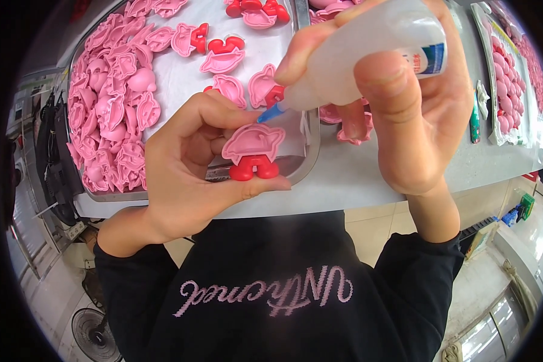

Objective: Assembling pink plastic toy components by applying glue from a bottle, joining parts, and wiping away excess adhesive.

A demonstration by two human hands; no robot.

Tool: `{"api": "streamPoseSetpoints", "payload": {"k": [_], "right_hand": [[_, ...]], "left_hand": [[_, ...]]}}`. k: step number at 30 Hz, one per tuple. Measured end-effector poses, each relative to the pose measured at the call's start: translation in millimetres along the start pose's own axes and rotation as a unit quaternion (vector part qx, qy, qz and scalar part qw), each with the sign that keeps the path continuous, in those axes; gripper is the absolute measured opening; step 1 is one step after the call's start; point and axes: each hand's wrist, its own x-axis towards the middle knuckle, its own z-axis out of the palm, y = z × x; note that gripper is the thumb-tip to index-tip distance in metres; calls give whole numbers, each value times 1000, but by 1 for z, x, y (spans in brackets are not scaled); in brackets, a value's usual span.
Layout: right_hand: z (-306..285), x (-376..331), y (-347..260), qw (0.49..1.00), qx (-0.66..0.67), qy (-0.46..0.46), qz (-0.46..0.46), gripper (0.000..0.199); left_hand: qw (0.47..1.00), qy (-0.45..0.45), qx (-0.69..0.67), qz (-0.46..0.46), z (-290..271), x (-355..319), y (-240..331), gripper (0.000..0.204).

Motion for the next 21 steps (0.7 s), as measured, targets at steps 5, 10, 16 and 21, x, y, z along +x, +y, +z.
{"api": "streamPoseSetpoints", "payload": {"k": [5, 10, 16, 21], "right_hand": [[-6, -1, 0, 1000, -1, -15, -5, 55], [-8, 1, 6, 998, 39, -37, -40, 46], [-2, 3, 6, 986, 99, -100, -90, 30], [-8, 0, 4, 998, 31, -31, -45, 47]], "left_hand": [[1000, -6, -1, -3, 0, 0, 0, 47], [1000, -13, 0, -3, 0, 1, -1, 46], [1000, -11, 5, 5, 0, 1, -2, 46], [1000, -5, 2, 9, 0, 0, -1, 48]]}}
